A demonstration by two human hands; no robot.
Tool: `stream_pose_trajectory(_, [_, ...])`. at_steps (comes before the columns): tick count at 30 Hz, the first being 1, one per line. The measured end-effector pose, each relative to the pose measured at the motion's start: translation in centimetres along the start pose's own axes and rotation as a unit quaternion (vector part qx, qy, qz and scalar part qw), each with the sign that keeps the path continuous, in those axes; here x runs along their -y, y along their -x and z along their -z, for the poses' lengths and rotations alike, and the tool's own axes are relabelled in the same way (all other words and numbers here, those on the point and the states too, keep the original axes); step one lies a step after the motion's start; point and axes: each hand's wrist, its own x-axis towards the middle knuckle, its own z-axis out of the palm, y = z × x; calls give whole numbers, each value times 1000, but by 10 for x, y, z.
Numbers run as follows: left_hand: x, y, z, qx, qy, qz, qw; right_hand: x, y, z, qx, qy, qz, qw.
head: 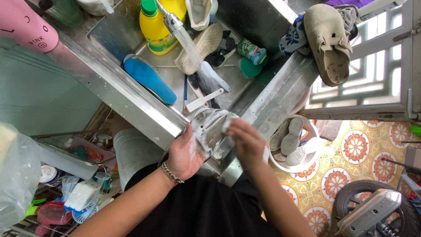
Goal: The person cleans a shoe in a sink using a brush and a sponge with cleaning solution, rinsing the shoe under running water.
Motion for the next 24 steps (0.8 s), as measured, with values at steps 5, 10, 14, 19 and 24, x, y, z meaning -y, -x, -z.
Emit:
stream_pose_trajectory(5, [-6,4,-6,120,134,35,983,9,4,-2,75,-23,125,989])
stream_pose_trajectory(10, [-8,2,-13,7,13,17,1000,-9,-15,11,12,35,-114,993])
stream_pose_trajectory(14, [10,-5,23,-53,-36,58,996,13,-8,6,48,24,105,993])
stream_pose_trajectory(19, [36,0,46,-86,-410,89,904,6,-30,7,-96,-43,-62,993])
stream_pose_trajectory(24, [36,-3,31,-32,-601,109,791,10,-16,11,-56,-13,29,998])
